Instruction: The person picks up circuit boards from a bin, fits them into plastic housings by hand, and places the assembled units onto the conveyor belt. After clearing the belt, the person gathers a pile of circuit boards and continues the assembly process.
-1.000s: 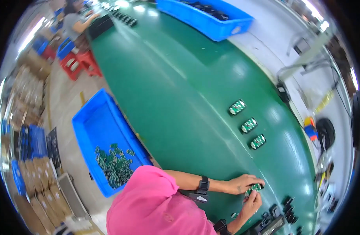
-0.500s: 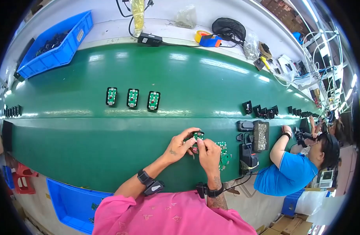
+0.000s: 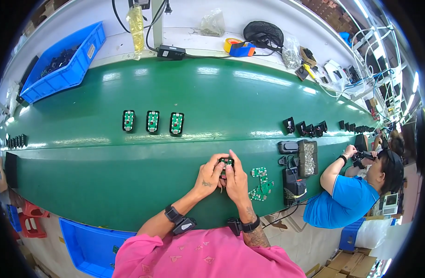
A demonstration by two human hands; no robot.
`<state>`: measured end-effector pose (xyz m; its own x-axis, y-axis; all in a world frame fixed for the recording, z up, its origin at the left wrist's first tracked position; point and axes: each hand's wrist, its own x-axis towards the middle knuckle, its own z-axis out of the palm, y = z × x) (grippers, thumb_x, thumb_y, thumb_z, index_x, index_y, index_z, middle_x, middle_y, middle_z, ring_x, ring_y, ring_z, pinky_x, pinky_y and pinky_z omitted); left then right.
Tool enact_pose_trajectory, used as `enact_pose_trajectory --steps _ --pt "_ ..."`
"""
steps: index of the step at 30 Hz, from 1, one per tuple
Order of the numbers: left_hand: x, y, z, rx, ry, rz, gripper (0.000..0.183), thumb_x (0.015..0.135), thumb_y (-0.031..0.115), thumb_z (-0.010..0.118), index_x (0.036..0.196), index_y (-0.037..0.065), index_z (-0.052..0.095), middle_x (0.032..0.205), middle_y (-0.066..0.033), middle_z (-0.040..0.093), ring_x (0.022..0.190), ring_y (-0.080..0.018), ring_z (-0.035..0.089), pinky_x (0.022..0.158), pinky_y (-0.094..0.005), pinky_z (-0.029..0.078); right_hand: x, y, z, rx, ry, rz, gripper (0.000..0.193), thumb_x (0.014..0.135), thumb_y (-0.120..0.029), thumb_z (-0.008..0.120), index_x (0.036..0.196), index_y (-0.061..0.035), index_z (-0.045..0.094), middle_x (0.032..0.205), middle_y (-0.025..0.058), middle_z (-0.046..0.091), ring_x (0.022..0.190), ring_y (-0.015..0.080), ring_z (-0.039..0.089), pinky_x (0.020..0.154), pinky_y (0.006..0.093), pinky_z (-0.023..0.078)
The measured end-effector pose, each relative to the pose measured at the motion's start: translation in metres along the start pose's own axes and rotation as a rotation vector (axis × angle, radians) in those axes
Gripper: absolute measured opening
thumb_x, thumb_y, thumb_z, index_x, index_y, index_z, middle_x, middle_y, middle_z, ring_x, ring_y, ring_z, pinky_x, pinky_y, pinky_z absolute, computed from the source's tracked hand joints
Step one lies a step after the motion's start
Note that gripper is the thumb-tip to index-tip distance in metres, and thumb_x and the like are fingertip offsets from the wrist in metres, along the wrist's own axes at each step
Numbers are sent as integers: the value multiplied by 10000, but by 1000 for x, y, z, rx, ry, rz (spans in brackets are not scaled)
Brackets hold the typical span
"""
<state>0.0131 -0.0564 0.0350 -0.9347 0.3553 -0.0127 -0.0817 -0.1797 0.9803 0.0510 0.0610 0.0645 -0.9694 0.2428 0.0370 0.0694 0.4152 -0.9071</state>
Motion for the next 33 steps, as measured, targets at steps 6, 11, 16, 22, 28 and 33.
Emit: enact_pose_trajectory --steps 6,11,16,22,28,33 --pt "0 -9 3 139 149 223 227 1012 87 502 1224 51 573 784 -75 659 525 -92 594 470 -255 481 4 4 12 -4 47 -107 333 1026 -158 481 1342 -69 539 832 164 653 649 280 655 608 386 513" --pt "6 -4 -4 247 368 330 233 999 113 529 1214 47 593 850 -129 694 662 -163 662 609 -318 526 22 -11 17 -83 -38 -110 302 992 -137 537 1276 -50 590 899 190 680 721 330 672 644 404 522" --pt "14 10 -24 283 424 207 400 1016 178 507 1397 62 471 813 -126 679 599 -174 665 557 -326 526 57 -20 28 -169 -94 -379 287 962 -137 568 1225 -29 609 989 211 682 822 350 681 728 406 537" --pt "23 5 -39 -173 541 91 607 1010 191 505 1511 23 208 1138 -158 634 580 -165 656 495 -278 527 117 -2 51 -280 -19 -393 282 934 -149 599 1195 -45 633 954 235 678 851 360 673 742 423 530" --pt "22 1 -34 -56 471 101 305 988 163 554 1219 -26 492 1175 -131 600 617 -154 659 494 -260 516 163 13 73 -85 -250 -109 347 920 -184 642 1228 -28 616 748 149 694 592 229 679 582 374 541" --pt "26 -4 -32 -32 405 31 240 999 156 530 1162 -20 532 1076 -109 616 610 -147 648 495 -239 493 159 -5 59 -159 -221 -40 418 912 -238 660 1240 13 594 714 150 685 669 276 690 651 393 537"
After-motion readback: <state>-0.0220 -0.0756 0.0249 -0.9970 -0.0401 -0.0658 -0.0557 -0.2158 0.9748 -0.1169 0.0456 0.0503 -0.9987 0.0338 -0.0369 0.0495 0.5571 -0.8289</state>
